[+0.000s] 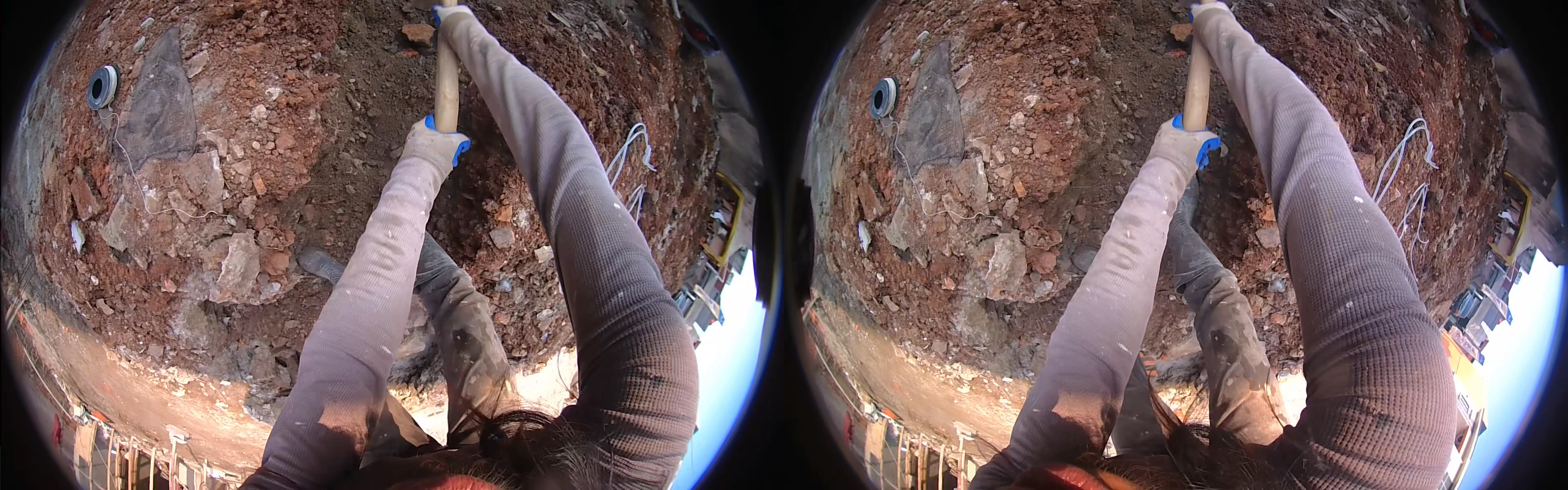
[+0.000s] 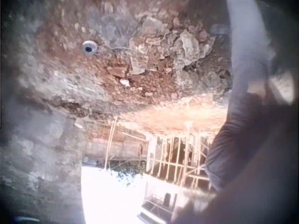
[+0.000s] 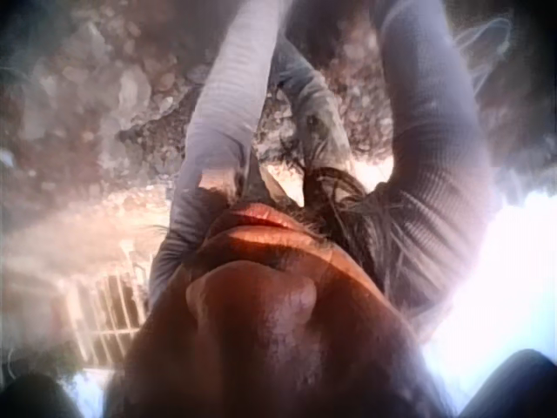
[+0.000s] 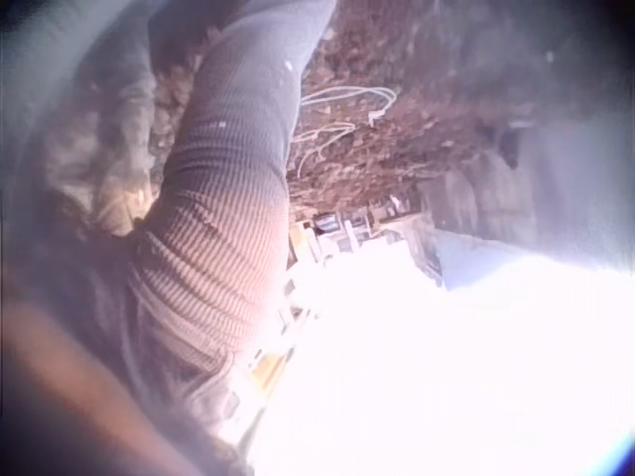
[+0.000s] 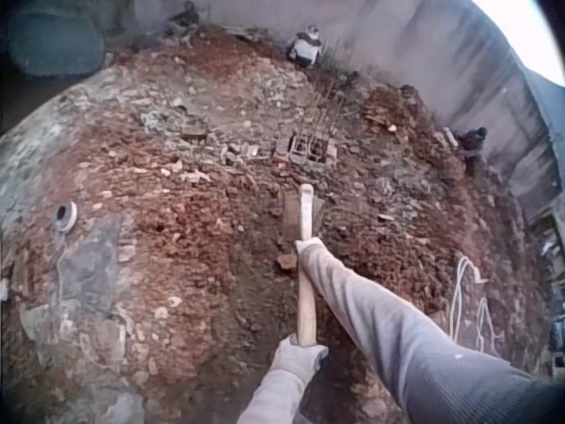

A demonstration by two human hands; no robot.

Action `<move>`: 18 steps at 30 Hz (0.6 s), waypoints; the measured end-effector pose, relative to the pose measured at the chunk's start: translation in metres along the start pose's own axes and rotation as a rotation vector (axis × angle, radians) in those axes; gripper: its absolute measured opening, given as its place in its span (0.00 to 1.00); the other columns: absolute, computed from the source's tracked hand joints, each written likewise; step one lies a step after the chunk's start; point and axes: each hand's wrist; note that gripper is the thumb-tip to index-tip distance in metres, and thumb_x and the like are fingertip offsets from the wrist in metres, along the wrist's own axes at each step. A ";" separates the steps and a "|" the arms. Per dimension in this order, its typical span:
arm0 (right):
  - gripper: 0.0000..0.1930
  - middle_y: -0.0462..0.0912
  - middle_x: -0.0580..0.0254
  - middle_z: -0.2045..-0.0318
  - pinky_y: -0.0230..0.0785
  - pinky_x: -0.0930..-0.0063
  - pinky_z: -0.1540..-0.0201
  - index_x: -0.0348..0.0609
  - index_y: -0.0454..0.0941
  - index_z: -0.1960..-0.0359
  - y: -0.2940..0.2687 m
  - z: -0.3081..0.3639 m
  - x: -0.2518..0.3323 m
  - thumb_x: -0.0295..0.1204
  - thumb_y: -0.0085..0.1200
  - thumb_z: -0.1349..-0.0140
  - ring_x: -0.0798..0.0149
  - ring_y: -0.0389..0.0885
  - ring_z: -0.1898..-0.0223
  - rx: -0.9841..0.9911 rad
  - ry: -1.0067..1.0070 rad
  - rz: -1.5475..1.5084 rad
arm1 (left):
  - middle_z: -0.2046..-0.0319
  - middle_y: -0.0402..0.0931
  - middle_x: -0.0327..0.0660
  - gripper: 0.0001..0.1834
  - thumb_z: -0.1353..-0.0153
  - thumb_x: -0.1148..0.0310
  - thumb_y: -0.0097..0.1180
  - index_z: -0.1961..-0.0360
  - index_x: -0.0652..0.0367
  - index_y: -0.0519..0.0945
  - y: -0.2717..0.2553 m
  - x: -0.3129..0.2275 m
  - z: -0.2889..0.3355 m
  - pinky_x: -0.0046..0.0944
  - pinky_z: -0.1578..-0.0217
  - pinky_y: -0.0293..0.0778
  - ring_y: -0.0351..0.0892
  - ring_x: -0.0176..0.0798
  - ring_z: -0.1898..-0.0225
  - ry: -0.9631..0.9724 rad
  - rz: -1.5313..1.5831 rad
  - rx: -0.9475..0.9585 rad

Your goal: The person uses a pickaxe to break up compacted soil and debris at a construction site. They repeatedly strike the ground, occasionally pause to remove rocks by hand, and continue loosening the earth in a confined area.

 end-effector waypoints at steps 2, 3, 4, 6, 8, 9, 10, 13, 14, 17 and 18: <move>0.20 0.83 0.55 0.68 0.76 0.64 0.62 0.40 0.81 0.59 0.058 0.065 -0.086 0.44 0.64 0.44 0.57 0.82 0.64 0.045 0.129 0.434 | 0.76 0.78 0.43 0.19 0.58 0.71 0.70 0.64 0.60 0.77 0.014 0.084 0.044 0.41 0.74 0.76 0.78 0.37 0.78 -0.108 0.234 -0.002; 0.22 0.85 0.53 0.64 0.79 0.64 0.57 0.40 0.81 0.57 0.075 0.092 -0.101 0.46 0.64 0.45 0.55 0.85 0.58 0.068 0.159 0.523 | 0.78 0.76 0.41 0.17 0.58 0.77 0.69 0.65 0.59 0.76 0.007 0.091 0.066 0.38 0.79 0.74 0.75 0.35 0.83 -0.262 0.413 -0.006; 0.23 0.84 0.52 0.59 0.77 0.65 0.51 0.41 0.80 0.52 0.088 0.113 -0.075 0.43 0.63 0.45 0.55 0.83 0.53 0.141 0.213 0.542 | 0.80 0.74 0.37 0.15 0.55 0.79 0.66 0.67 0.58 0.74 -0.018 0.091 0.081 0.35 0.83 0.71 0.73 0.33 0.85 -0.319 0.682 0.021; 0.23 0.83 0.51 0.52 0.75 0.63 0.46 0.42 0.79 0.50 0.091 0.136 -0.018 0.39 0.60 0.46 0.55 0.82 0.49 0.374 0.375 0.642 | 0.81 0.73 0.36 0.12 0.53 0.80 0.64 0.69 0.59 0.74 -0.033 0.059 0.100 0.32 0.84 0.68 0.71 0.32 0.85 -0.286 0.690 -0.019; 0.23 0.83 0.52 0.53 0.76 0.64 0.48 0.41 0.80 0.51 0.083 0.151 -0.041 0.40 0.62 0.48 0.55 0.83 0.50 0.285 0.308 0.616 | 0.81 0.73 0.36 0.09 0.51 0.77 0.64 0.70 0.60 0.75 -0.032 0.031 0.126 0.30 0.83 0.68 0.73 0.33 0.83 -0.309 0.726 -0.035; 0.24 0.83 0.52 0.53 0.76 0.65 0.49 0.41 0.81 0.52 0.075 0.147 -0.037 0.41 0.63 0.49 0.55 0.83 0.50 0.229 0.252 0.593 | 0.80 0.73 0.36 0.09 0.50 0.77 0.64 0.69 0.61 0.75 -0.037 0.023 0.136 0.31 0.83 0.67 0.73 0.33 0.83 -0.304 0.741 -0.013; 0.24 0.83 0.51 0.53 0.77 0.65 0.50 0.41 0.81 0.53 0.075 0.166 -0.025 0.41 0.64 0.51 0.55 0.83 0.51 0.205 0.222 0.537 | 0.80 0.73 0.36 0.09 0.50 0.77 0.64 0.69 0.61 0.75 -0.049 0.024 0.147 0.31 0.83 0.67 0.73 0.32 0.83 -0.311 0.746 -0.014; 0.27 0.84 0.48 0.56 0.77 0.64 0.52 0.39 0.77 0.50 0.067 0.212 0.022 0.40 0.64 0.51 0.52 0.84 0.53 0.188 0.300 0.346 | 0.80 0.74 0.36 0.09 0.50 0.79 0.63 0.68 0.61 0.75 -0.082 0.038 0.178 0.31 0.83 0.68 0.73 0.31 0.83 -0.306 0.684 0.008; 0.27 0.83 0.46 0.57 0.78 0.63 0.54 0.38 0.76 0.50 0.058 0.227 -0.009 0.40 0.64 0.50 0.52 0.84 0.54 0.161 0.254 0.359 | 0.80 0.74 0.36 0.10 0.50 0.80 0.63 0.68 0.60 0.75 -0.084 0.035 0.202 0.31 0.83 0.69 0.73 0.31 0.83 -0.317 0.645 0.071; 0.25 0.83 0.46 0.68 0.76 0.61 0.62 0.35 0.77 0.59 0.047 0.324 -0.086 0.42 0.68 0.53 0.50 0.83 0.65 0.150 0.314 0.194 | 0.76 0.77 0.36 0.14 0.52 0.75 0.67 0.66 0.61 0.76 -0.077 0.087 0.301 0.34 0.74 0.73 0.75 0.32 0.77 -0.258 0.292 0.032; 0.27 0.83 0.45 0.68 0.75 0.61 0.62 0.34 0.76 0.58 0.045 0.364 -0.093 0.42 0.68 0.52 0.50 0.83 0.65 0.205 0.393 0.160 | 0.76 0.77 0.39 0.17 0.54 0.72 0.69 0.63 0.62 0.77 -0.089 0.085 0.329 0.38 0.70 0.74 0.77 0.36 0.74 -0.275 0.088 0.078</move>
Point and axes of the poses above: each hand's wrist, its own z-axis away from the middle knuckle, its own y-axis out of the palm, x = y × z
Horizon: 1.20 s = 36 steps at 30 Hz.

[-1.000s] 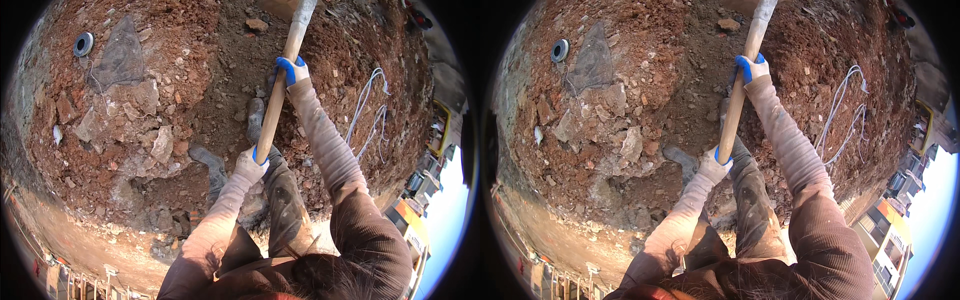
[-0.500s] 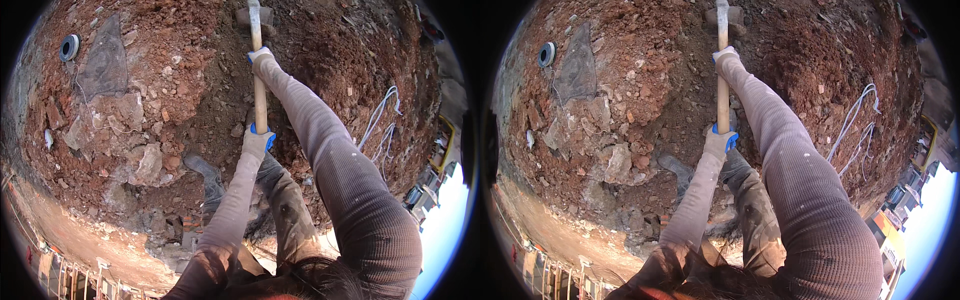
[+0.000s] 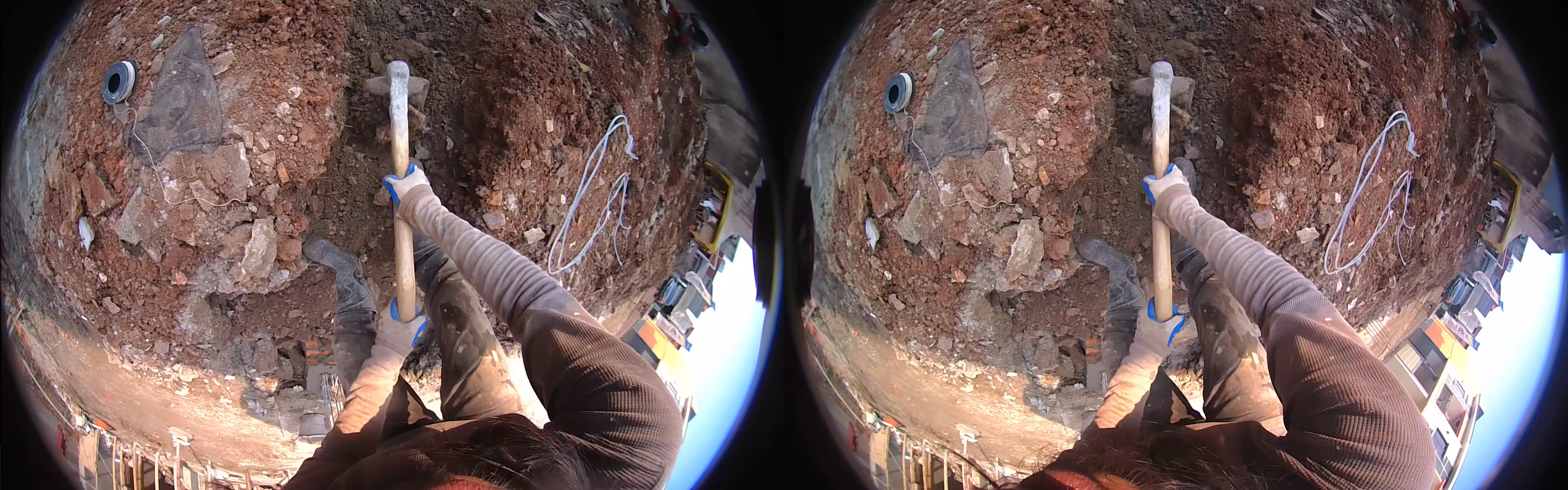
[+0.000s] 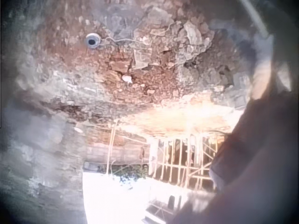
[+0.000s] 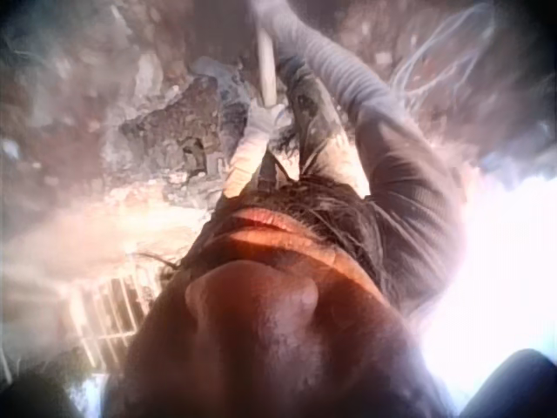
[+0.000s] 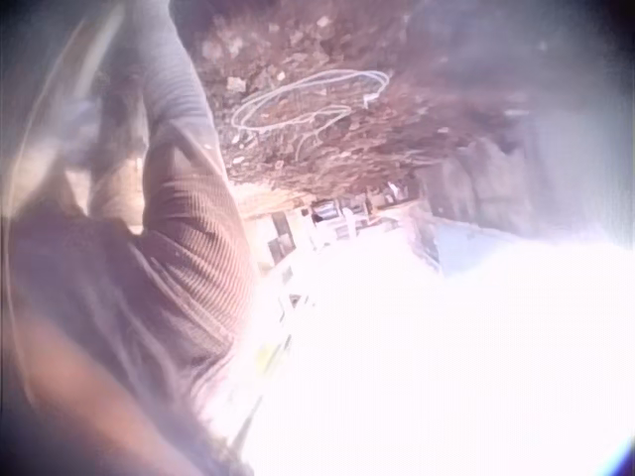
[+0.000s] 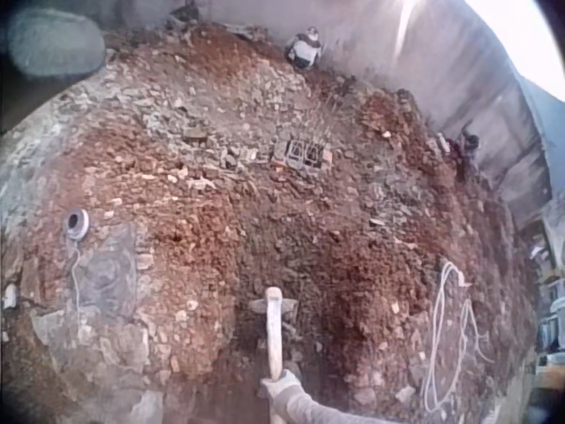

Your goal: The person uses a pickaxe to break up compacted soil and debris at a construction site. They repeatedly strike the ground, occasionally pause to remove rocks by hand, and continue loosening the earth in a confined area.

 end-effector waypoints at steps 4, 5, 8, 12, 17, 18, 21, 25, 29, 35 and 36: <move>0.24 0.83 0.51 0.71 0.76 0.65 0.66 0.35 0.76 0.56 0.068 0.030 -0.120 0.36 0.70 0.50 0.58 0.82 0.71 -0.030 0.029 -0.006 | 0.74 0.79 0.46 0.21 0.55 0.68 0.70 0.60 0.62 0.78 -0.013 0.079 0.042 0.43 0.64 0.76 0.80 0.47 0.71 0.007 -0.226 -0.067; 0.22 0.82 0.54 0.73 0.75 0.66 0.69 0.36 0.76 0.57 0.063 0.030 -0.116 0.34 0.69 0.49 0.60 0.80 0.74 0.004 -0.008 -0.184 | 0.73 0.79 0.48 0.20 0.55 0.68 0.69 0.60 0.62 0.78 -0.011 0.078 0.042 0.44 0.64 0.76 0.81 0.48 0.70 0.042 -0.245 -0.074; 0.20 0.79 0.60 0.74 0.73 0.70 0.71 0.35 0.74 0.60 0.017 0.017 -0.081 0.32 0.69 0.49 0.70 0.75 0.74 0.091 -0.038 -0.535 | 0.71 0.80 0.51 0.19 0.53 0.69 0.68 0.60 0.63 0.77 0.000 0.070 -0.008 0.45 0.64 0.77 0.82 0.51 0.67 0.135 -0.328 -0.031; 0.14 0.74 0.64 0.80 0.72 0.70 0.83 0.39 0.68 0.60 -0.121 -0.013 0.075 0.28 0.62 0.41 0.68 0.75 0.83 0.089 -0.400 -0.729 | 0.69 0.81 0.52 0.20 0.53 0.69 0.67 0.58 0.63 0.78 0.040 -0.034 -0.122 0.45 0.63 0.77 0.83 0.52 0.66 0.480 -0.197 -0.067; 0.10 0.72 0.68 0.85 0.61 0.67 0.83 0.44 0.76 0.70 -0.223 -0.184 0.218 0.34 0.63 0.40 0.68 0.66 0.87 -0.413 -0.837 -0.613 | 0.71 0.80 0.45 0.19 0.54 0.71 0.67 0.60 0.63 0.77 0.087 -0.214 -0.259 0.42 0.63 0.77 0.82 0.46 0.68 0.679 -0.224 -0.056; 0.09 0.73 0.68 0.84 0.61 0.67 0.83 0.44 0.76 0.70 -0.237 -0.240 0.240 0.34 0.63 0.40 0.68 0.66 0.87 -0.322 -0.791 -0.634 | 0.74 0.80 0.44 0.18 0.54 0.69 0.68 0.63 0.64 0.77 0.094 -0.231 -0.282 0.42 0.67 0.77 0.81 0.43 0.72 0.624 -0.099 -0.017; 0.15 0.81 0.60 0.75 0.71 0.60 0.73 0.43 0.79 0.67 -0.169 -0.311 0.211 0.42 0.64 0.44 0.58 0.78 0.78 -0.184 -0.220 -0.208 | 0.79 0.77 0.40 0.14 0.54 0.72 0.68 0.68 0.63 0.76 0.096 -0.219 -0.314 0.37 0.80 0.74 0.75 0.35 0.83 0.446 -0.036 -0.090; 0.29 0.81 0.49 0.49 0.72 0.63 0.44 0.41 0.73 0.42 -0.033 -0.222 0.067 0.38 0.59 0.48 0.51 0.80 0.47 0.001 -0.116 0.414 | 0.83 0.73 0.37 0.11 0.53 0.75 0.67 0.71 0.60 0.76 0.106 -0.030 -0.239 0.36 0.87 0.67 0.70 0.34 0.89 -0.038 0.577 -0.041; 0.25 0.83 0.48 0.55 0.77 0.60 0.52 0.36 0.76 0.48 -0.071 -0.215 0.091 0.38 0.59 0.46 0.51 0.83 0.52 -0.019 0.173 0.253 | 0.82 0.73 0.36 0.10 0.52 0.77 0.66 0.70 0.60 0.76 0.080 -0.088 -0.197 0.32 0.83 0.68 0.71 0.33 0.86 -0.002 0.528 0.053; 0.25 0.83 0.51 0.68 0.77 0.63 0.64 0.32 0.76 0.54 -0.052 -0.092 -0.012 0.38 0.63 0.50 0.56 0.84 0.65 -0.078 -0.030 0.013 | 0.76 0.77 0.38 0.14 0.56 0.73 0.69 0.68 0.62 0.78 0.068 0.002 -0.095 0.38 0.71 0.75 0.76 0.35 0.75 0.135 0.146 -0.088; 0.24 0.83 0.51 0.68 0.77 0.63 0.64 0.32 0.75 0.55 -0.053 -0.075 -0.018 0.38 0.63 0.50 0.56 0.84 0.66 -0.068 -0.025 -0.030 | 0.76 0.78 0.39 0.14 0.56 0.73 0.69 0.68 0.62 0.78 0.067 0.010 -0.082 0.38 0.69 0.75 0.76 0.35 0.74 0.145 0.172 -0.090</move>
Point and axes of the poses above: each hand's wrist, its own z-axis away from the middle knuckle, its own y-axis out of the palm, x = y × z
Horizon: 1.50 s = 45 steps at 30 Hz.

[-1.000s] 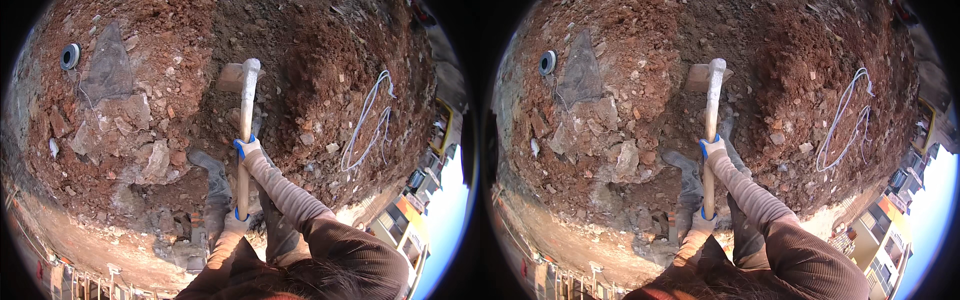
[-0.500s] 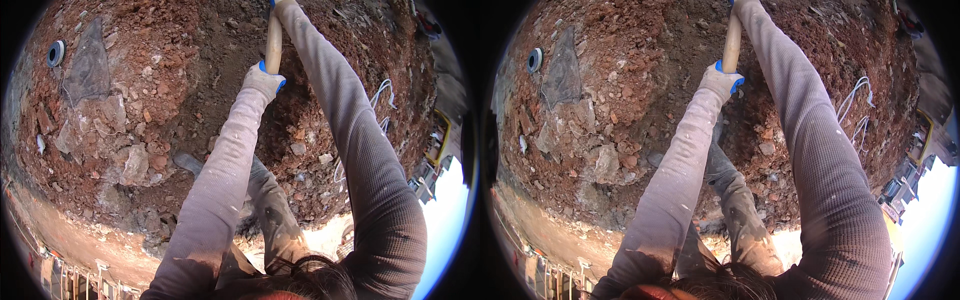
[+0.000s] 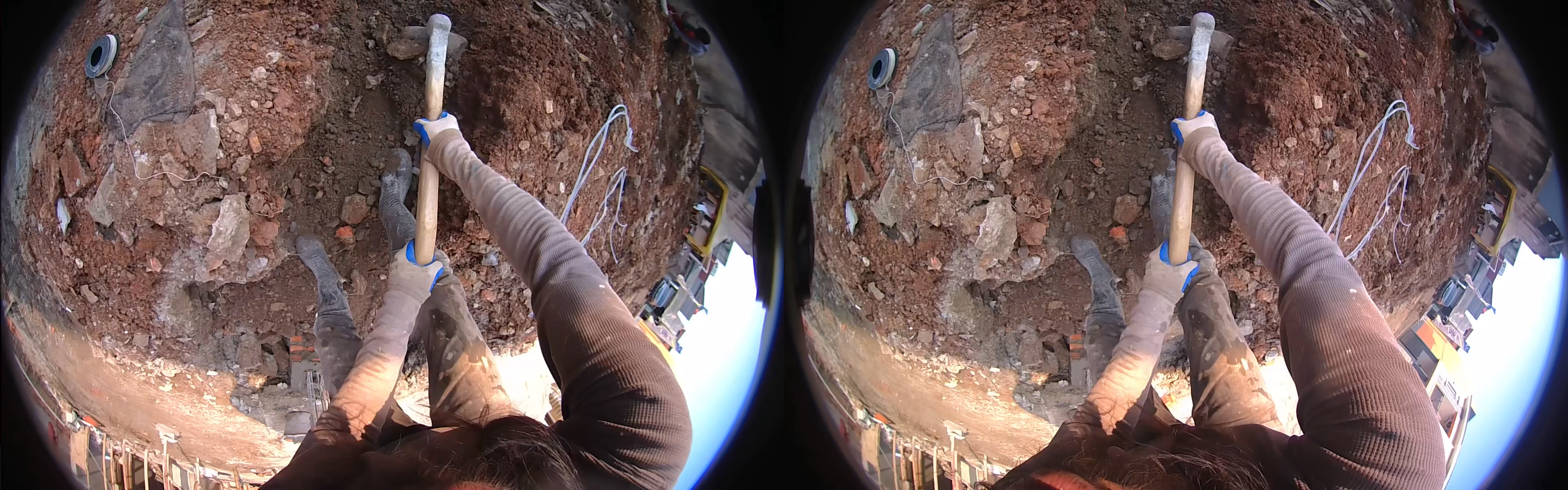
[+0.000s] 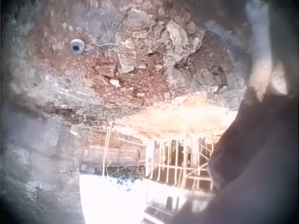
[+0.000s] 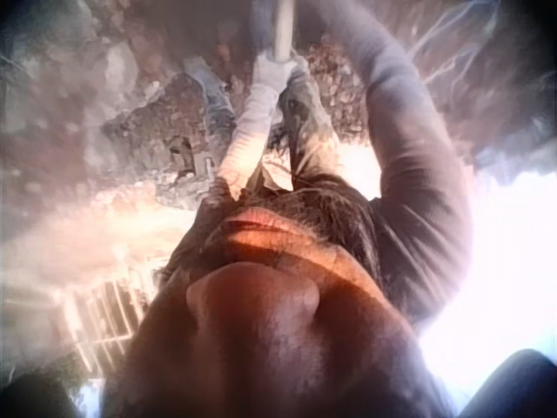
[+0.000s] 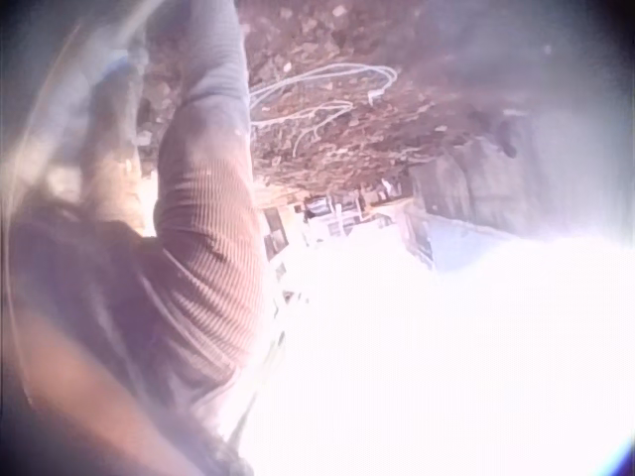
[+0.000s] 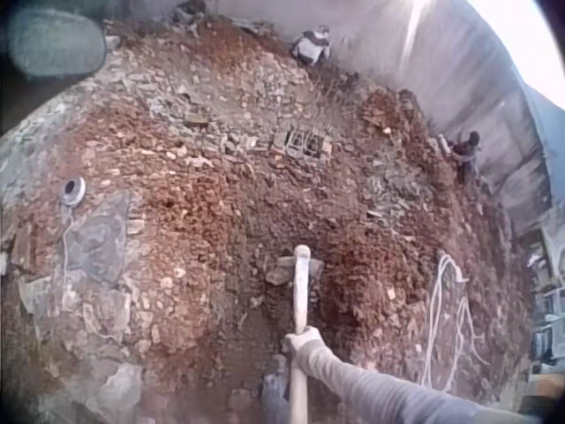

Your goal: The person uses a pickaxe to break up compacted soil and debris at a construction site. They repeatedly strike the ground, occasionally pause to remove rocks by hand, and continue loosening the earth in a confined area.

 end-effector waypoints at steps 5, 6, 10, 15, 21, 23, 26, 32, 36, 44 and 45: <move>0.22 0.81 0.53 0.71 0.75 0.63 0.69 0.35 0.73 0.57 0.057 0.077 -0.088 0.35 0.64 0.50 0.58 0.81 0.72 -0.085 0.069 -0.314 | 0.72 0.79 0.39 0.15 0.55 0.72 0.68 0.67 0.63 0.77 -0.090 0.064 0.059 0.41 0.68 0.75 0.77 0.37 0.73 0.064 -0.370 0.110; 0.22 0.81 0.52 0.68 0.76 0.62 0.67 0.35 0.73 0.56 0.066 0.082 -0.110 0.34 0.65 0.49 0.57 0.82 0.68 -0.093 0.040 -0.291 | 0.72 0.79 0.39 0.15 0.55 0.72 0.68 0.67 0.63 0.77 -0.098 0.070 0.069 0.41 0.69 0.74 0.77 0.38 0.74 0.115 -0.452 0.129; 0.28 0.82 0.44 0.64 0.75 0.59 0.59 0.34 0.73 0.54 0.126 0.149 -0.168 0.39 0.67 0.53 0.48 0.83 0.62 0.027 0.039 -0.071 | 0.72 0.80 0.49 0.19 0.57 0.67 0.70 0.62 0.61 0.79 -0.126 0.151 0.152 0.46 0.66 0.76 0.80 0.52 0.70 -0.179 -0.345 0.048; 0.29 0.82 0.45 0.66 0.76 0.62 0.63 0.34 0.74 0.54 0.165 0.200 -0.249 0.39 0.70 0.54 0.56 0.83 0.66 0.178 0.300 -0.297 | 0.72 0.80 0.51 0.18 0.55 0.67 0.68 0.62 0.60 0.79 -0.149 0.192 0.205 0.48 0.67 0.76 0.81 0.55 0.69 -0.032 -0.400 0.124; 0.15 0.75 0.66 0.79 0.73 0.69 0.81 0.40 0.71 0.58 0.033 0.120 -0.117 0.29 0.63 0.42 0.67 0.76 0.81 0.075 -0.163 -0.602 | 0.69 0.81 0.51 0.20 0.52 0.70 0.67 0.57 0.64 0.78 -0.063 0.107 0.090 0.43 0.62 0.78 0.84 0.51 0.65 0.139 -0.524 0.096; 0.15 0.75 0.63 0.79 0.72 0.69 0.80 0.39 0.67 0.61 -0.020 0.083 -0.027 0.31 0.61 0.41 0.67 0.76 0.80 0.109 -0.291 -0.741 | 0.67 0.80 0.53 0.22 0.53 0.70 0.67 0.56 0.65 0.77 -0.033 0.046 0.006 0.44 0.62 0.77 0.83 0.52 0.64 0.296 -0.446 0.124; 0.18 0.78 0.60 0.77 0.74 0.65 0.79 0.39 0.73 0.59 -0.065 -0.042 0.051 0.39 0.63 0.41 0.62 0.79 0.80 -0.174 -0.774 -0.574 | 0.71 0.79 0.49 0.19 0.55 0.70 0.69 0.61 0.65 0.78 0.019 -0.031 -0.114 0.45 0.63 0.76 0.79 0.49 0.69 0.541 -0.357 0.079; 0.20 0.79 0.60 0.76 0.73 0.63 0.76 0.39 0.75 0.59 0.056 -0.147 0.055 0.42 0.65 0.43 0.60 0.80 0.77 0.022 -0.019 -0.213 | 0.80 0.76 0.39 0.15 0.54 0.71 0.70 0.67 0.63 0.79 0.010 0.010 -0.183 0.37 0.78 0.71 0.74 0.34 0.81 0.179 -0.182 -0.060; 0.26 0.83 0.50 0.66 0.77 0.60 0.64 0.36 0.73 0.52 0.075 -0.086 -0.025 0.39 0.66 0.49 0.53 0.84 0.65 -0.109 -0.130 -0.063 | 0.66 0.82 0.46 0.25 0.60 0.70 0.70 0.56 0.63 0.79 -0.040 0.048 -0.094 0.42 0.60 0.77 0.83 0.45 0.64 0.147 -0.399 0.041; 0.24 0.82 0.49 0.67 0.78 0.59 0.71 0.37 0.70 0.53 0.049 -0.100 0.000 0.40 0.63 0.44 0.52 0.84 0.69 -0.165 -0.094 0.053 | 0.60 0.81 0.50 0.29 0.58 0.70 0.72 0.51 0.64 0.77 -0.012 0.016 -0.131 0.45 0.54 0.76 0.82 0.50 0.57 0.028 -0.446 0.061; 0.24 0.83 0.47 0.64 0.81 0.61 0.65 0.37 0.72 0.51 0.047 -0.096 0.037 0.39 0.62 0.44 0.53 0.86 0.65 -0.125 -0.040 0.027 | 0.60 0.82 0.50 0.29 0.57 0.70 0.72 0.51 0.65 0.77 -0.012 0.009 -0.154 0.45 0.54 0.76 0.82 0.49 0.57 -0.025 -0.450 0.053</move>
Point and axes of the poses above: each hand's wrist, its own z-axis away from the middle knuckle, its own y-axis out of the palm, x = y × z
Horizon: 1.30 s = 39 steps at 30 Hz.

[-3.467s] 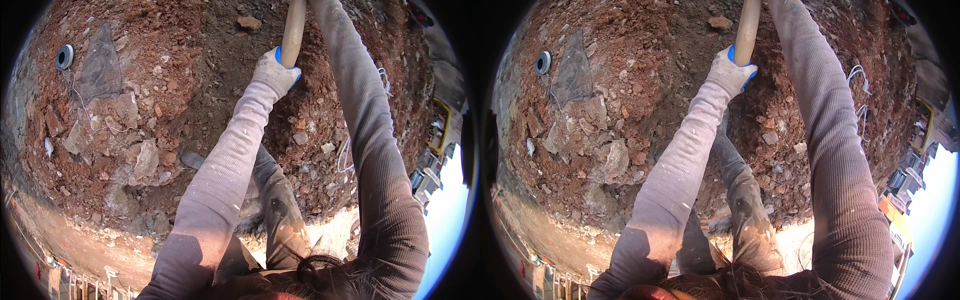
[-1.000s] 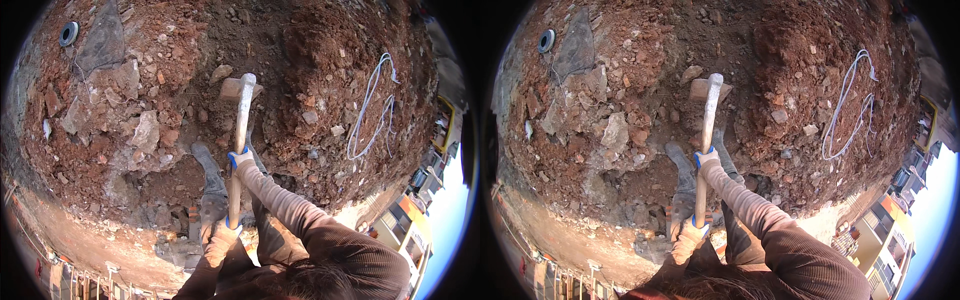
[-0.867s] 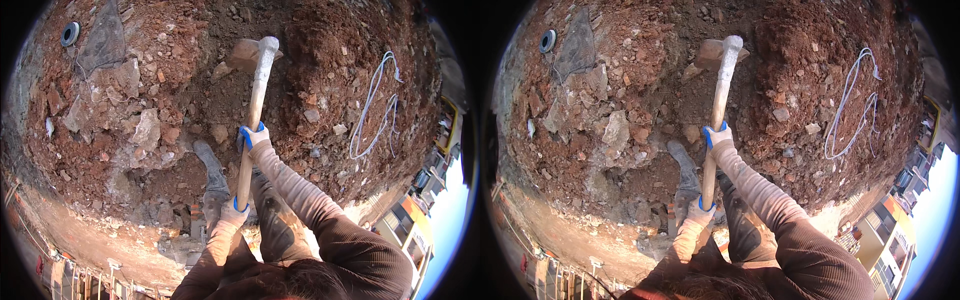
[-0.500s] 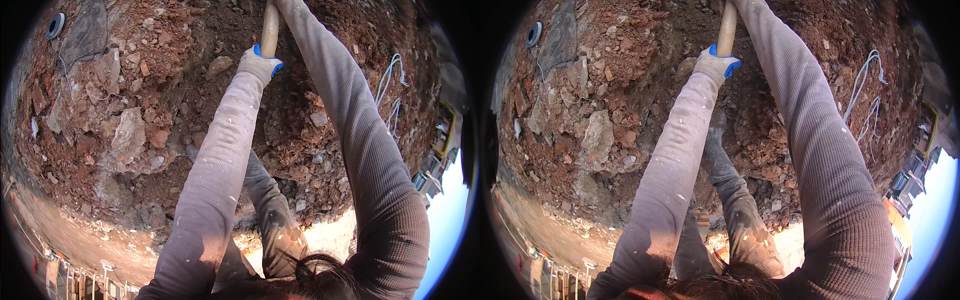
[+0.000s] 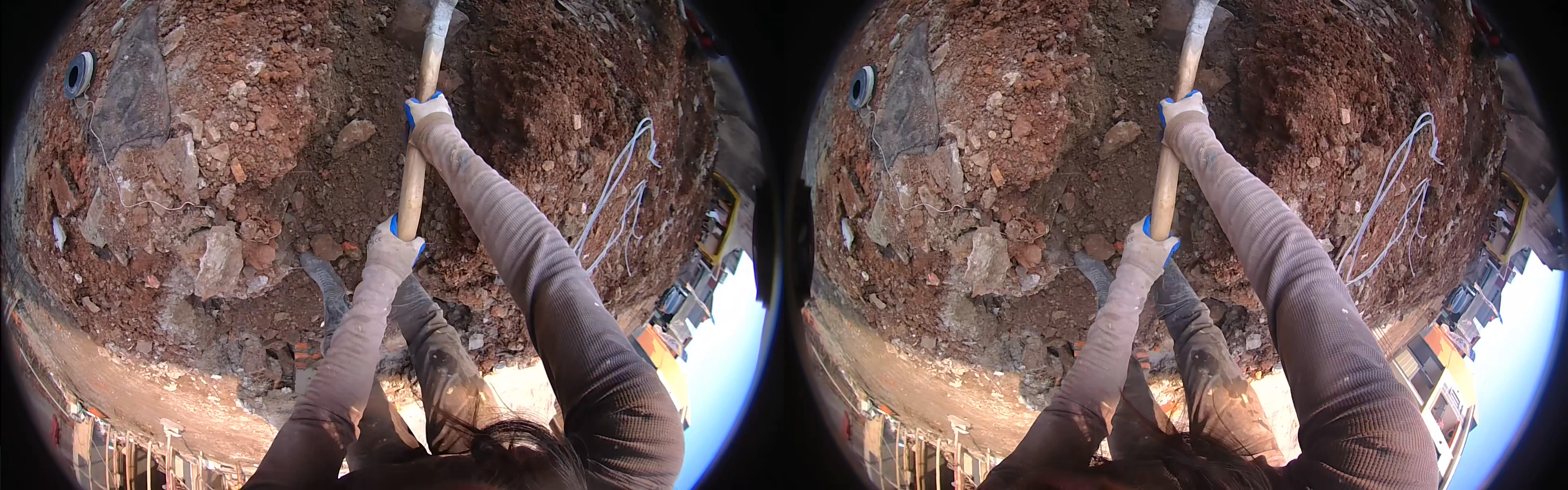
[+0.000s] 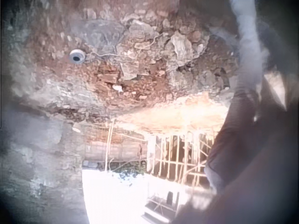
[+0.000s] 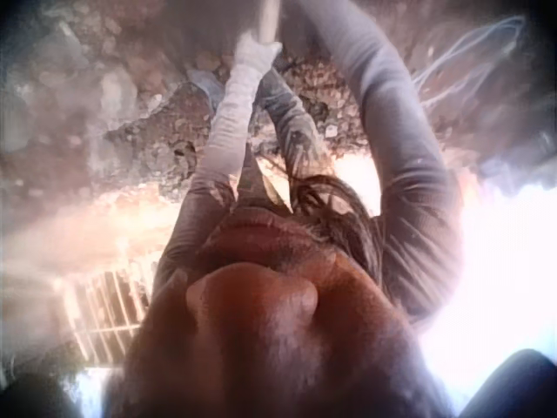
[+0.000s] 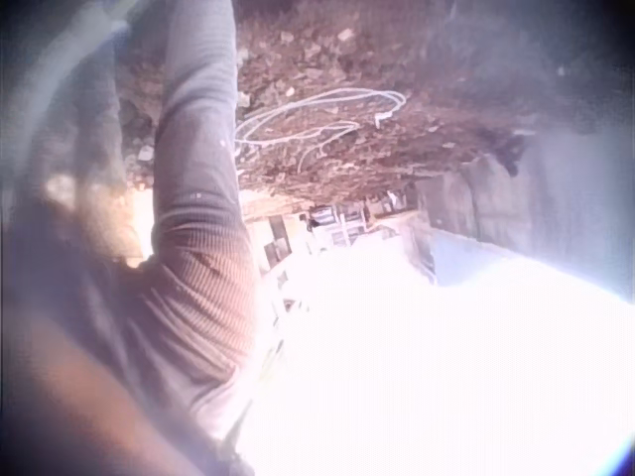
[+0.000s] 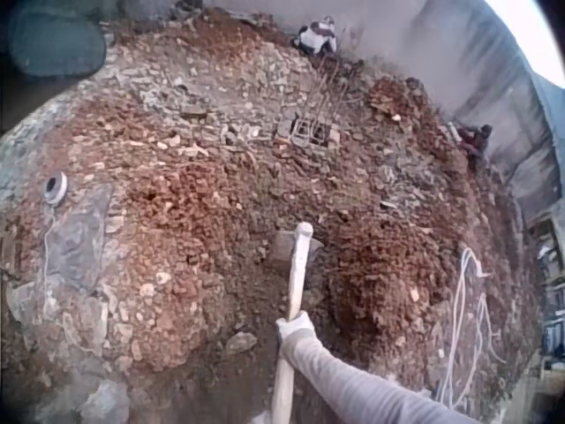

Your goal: The person uses a pickaxe to break up compacted soil and debris at a construction site. They repeatedly strike the ground, occasionally pause to remove rocks by hand, and continue loosening the earth in a confined area.

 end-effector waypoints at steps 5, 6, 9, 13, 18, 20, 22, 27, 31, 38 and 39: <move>0.28 0.84 0.49 0.58 0.81 0.61 0.59 0.35 0.74 0.44 0.003 -0.051 0.044 0.40 0.60 0.43 0.54 0.86 0.60 0.175 0.126 0.138 | 0.74 0.78 0.41 0.17 0.54 0.71 0.71 0.64 0.63 0.77 0.032 0.002 -0.054 0.35 0.78 0.75 0.77 0.34 0.79 -0.103 0.149 -0.035; 0.26 0.84 0.50 0.57 0.81 0.62 0.56 0.36 0.75 0.45 0.004 -0.044 0.052 0.39 0.60 0.42 0.55 0.86 0.58 0.186 0.113 0.160 | 0.74 0.77 0.40 0.18 0.53 0.72 0.70 0.63 0.63 0.76 0.042 0.017 -0.065 0.33 0.81 0.73 0.76 0.31 0.80 -0.126 0.121 -0.090; 0.24 0.85 0.53 0.58 0.79 0.64 0.54 0.37 0.77 0.47 0.006 -0.094 -0.006 0.39 0.60 0.42 0.57 0.86 0.58 0.089 0.001 0.320 | 0.75 0.77 0.39 0.19 0.52 0.71 0.70 0.61 0.63 0.75 0.078 0.004 -0.055 0.33 0.80 0.72 0.75 0.32 0.80 -0.147 0.158 0.007; 0.25 0.85 0.55 0.61 0.79 0.67 0.55 0.39 0.76 0.47 0.008 -0.124 -0.001 0.40 0.63 0.43 0.61 0.86 0.59 0.105 0.113 0.045 | 0.74 0.76 0.39 0.17 0.51 0.71 0.68 0.63 0.64 0.76 0.062 -0.029 -0.039 0.33 0.79 0.71 0.72 0.30 0.80 -0.098 0.241 0.082; 0.24 0.83 0.54 0.68 0.79 0.66 0.64 0.33 0.74 0.49 0.040 -0.026 -0.055 0.36 0.61 0.44 0.61 0.85 0.66 -0.076 -0.072 0.104 | 0.75 0.78 0.43 0.21 0.57 0.70 0.69 0.62 0.65 0.77 0.025 0.081 0.015 0.40 0.69 0.77 0.79 0.39 0.74 0.155 0.254 0.006; 0.24 0.82 0.55 0.71 0.79 0.65 0.69 0.33 0.75 0.52 0.017 -0.015 -0.030 0.37 0.63 0.46 0.61 0.84 0.72 0.074 0.105 -0.167 | 0.73 0.80 0.43 0.18 0.59 0.72 0.72 0.66 0.65 0.78 0.018 0.048 0.027 0.40 0.67 0.76 0.79 0.38 0.72 0.209 0.135 -0.161; 0.24 0.82 0.50 0.67 0.81 0.63 0.67 0.32 0.73 0.49 0.001 -0.017 -0.043 0.32 0.62 0.47 0.56 0.85 0.69 0.059 0.073 -0.293 | 0.69 0.81 0.45 0.24 0.60 0.70 0.72 0.59 0.66 0.79 0.017 0.041 0.036 0.42 0.63 0.77 0.81 0.43 0.69 0.172 0.057 -0.035; 0.26 0.82 0.51 0.68 0.79 0.65 0.70 0.30 0.73 0.50 -0.010 -0.009 -0.031 0.33 0.64 0.49 0.56 0.85 0.69 0.138 0.173 -0.288 | 0.66 0.81 0.48 0.24 0.59 0.70 0.71 0.58 0.64 0.79 0.026 0.031 0.019 0.44 0.60 0.77 0.82 0.47 0.64 0.078 -0.015 -0.024; 0.28 0.83 0.50 0.55 0.78 0.68 0.51 0.35 0.71 0.43 0.015 -0.046 0.020 0.35 0.61 0.44 0.58 0.85 0.55 0.163 0.046 0.239 | 0.76 0.75 0.37 0.15 0.54 0.74 0.68 0.65 0.62 0.77 0.009 0.020 -0.032 0.33 0.75 0.74 0.76 0.33 0.78 -0.114 0.346 0.107; 0.27 0.83 0.56 0.52 0.77 0.68 0.52 0.41 0.70 0.40 0.009 -0.104 0.028 0.38 0.58 0.40 0.61 0.84 0.54 0.254 -0.041 0.449 | 0.79 0.74 0.36 0.13 0.52 0.74 0.66 0.66 0.61 0.75 0.055 -0.066 -0.025 0.31 0.83 0.69 0.71 0.31 0.84 -0.243 0.504 0.065; 0.27 0.82 0.55 0.51 0.77 0.67 0.50 0.42 0.71 0.40 0.002 -0.130 0.022 0.39 0.58 0.40 0.60 0.83 0.52 0.318 0.040 0.450 | 0.79 0.74 0.36 0.13 0.52 0.75 0.66 0.66 0.61 0.75 0.060 -0.076 -0.022 0.31 0.83 0.69 0.71 0.31 0.84 -0.212 0.523 0.121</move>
Point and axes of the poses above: each hand's wrist, its own z-axis away from the middle knuckle, its own y-axis out of the palm, x = y × z
